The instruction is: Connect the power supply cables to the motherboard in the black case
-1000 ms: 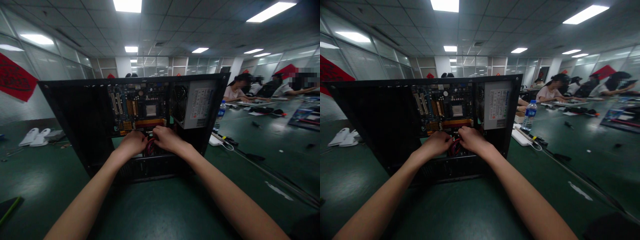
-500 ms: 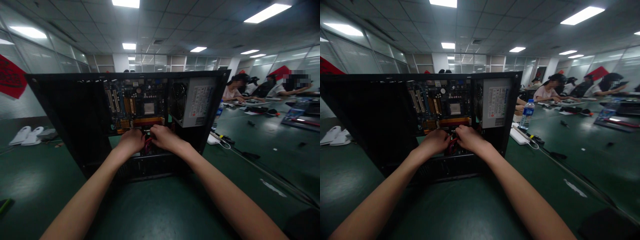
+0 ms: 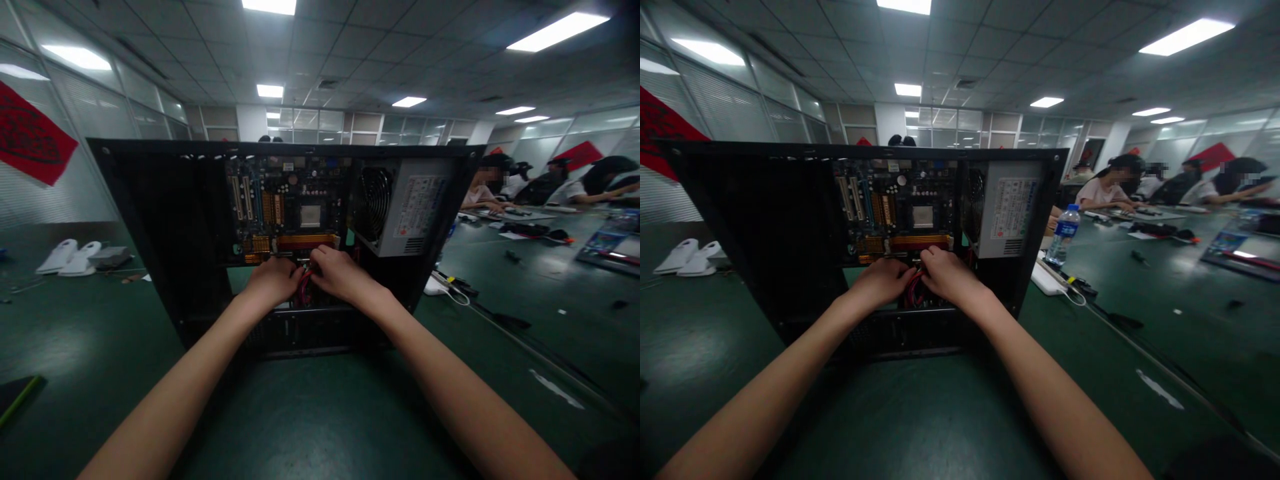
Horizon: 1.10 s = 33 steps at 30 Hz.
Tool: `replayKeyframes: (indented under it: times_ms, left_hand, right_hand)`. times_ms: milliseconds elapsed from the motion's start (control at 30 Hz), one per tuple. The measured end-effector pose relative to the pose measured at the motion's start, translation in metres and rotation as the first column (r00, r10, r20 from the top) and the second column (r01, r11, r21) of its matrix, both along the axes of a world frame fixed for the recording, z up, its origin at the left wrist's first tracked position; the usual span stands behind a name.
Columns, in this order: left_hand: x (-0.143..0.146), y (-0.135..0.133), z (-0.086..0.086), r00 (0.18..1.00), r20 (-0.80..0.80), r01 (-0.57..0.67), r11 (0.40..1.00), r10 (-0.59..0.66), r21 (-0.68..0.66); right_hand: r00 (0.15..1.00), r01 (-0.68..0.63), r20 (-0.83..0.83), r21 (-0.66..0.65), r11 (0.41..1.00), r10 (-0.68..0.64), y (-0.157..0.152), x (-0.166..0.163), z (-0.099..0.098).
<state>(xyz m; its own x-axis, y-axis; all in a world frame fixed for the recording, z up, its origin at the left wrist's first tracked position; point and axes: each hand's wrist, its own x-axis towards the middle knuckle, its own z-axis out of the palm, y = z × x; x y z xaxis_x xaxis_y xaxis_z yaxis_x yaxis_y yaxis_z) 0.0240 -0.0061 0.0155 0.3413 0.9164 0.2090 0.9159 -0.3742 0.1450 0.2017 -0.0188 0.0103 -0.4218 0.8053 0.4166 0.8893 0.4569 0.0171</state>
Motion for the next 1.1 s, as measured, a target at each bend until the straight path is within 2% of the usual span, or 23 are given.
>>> replayKeyframes:
  times_ms: [367,567,633,733,833,933,1033,1100]
  left_hand:
    - [-0.0001,-0.0002,-0.0016,0.999,0.03,0.02,1.0,-0.02,0.004]
    - [0.0016,-0.0029,0.0007,0.993,0.098,-0.074,0.994,0.066,0.076]
    - [0.0025,-0.0046,0.003,0.99,0.125,-0.072,0.993,0.06,0.098]
    - [0.0028,-0.0072,0.006,0.988,0.144,0.051,0.997,-0.057,0.051]
    - [0.0016,-0.008,0.0059,0.978,0.142,0.162,0.985,-0.152,-0.058]
    - [0.0004,-0.0068,0.0036,0.983,0.105,0.164,0.978,-0.151,-0.129]
    - [0.0001,-0.0058,0.0024,0.989,0.08,0.137,0.982,-0.127,-0.127]
    - [0.0002,-0.0062,0.0031,0.991,0.075,0.124,0.984,-0.115,-0.128]
  right_hand:
    - [0.994,0.084,0.069,-0.042,0.996,-0.081,-0.0044,-0.002,0.0034]
    - [0.993,0.092,0.085,-0.056,0.994,-0.087,-0.0041,-0.0023,0.0041]
    - [0.993,0.087,0.081,-0.062,0.994,-0.082,-0.0037,-0.0017,0.0032]
    - [0.994,0.086,0.07,-0.07,0.994,-0.081,-0.0036,-0.0008,0.0023]
    - [0.993,0.096,0.079,-0.088,0.992,-0.089,-0.0036,-0.0004,0.0023]
    - [0.994,0.09,0.075,-0.108,0.99,-0.082,-0.0031,0.0,0.0023]
    - [0.995,0.083,0.058,-0.114,0.99,-0.077,-0.0018,0.0007,0.0017]
    - [0.992,0.125,0.049,-0.12,0.985,-0.12,-0.0004,0.001,0.0015]
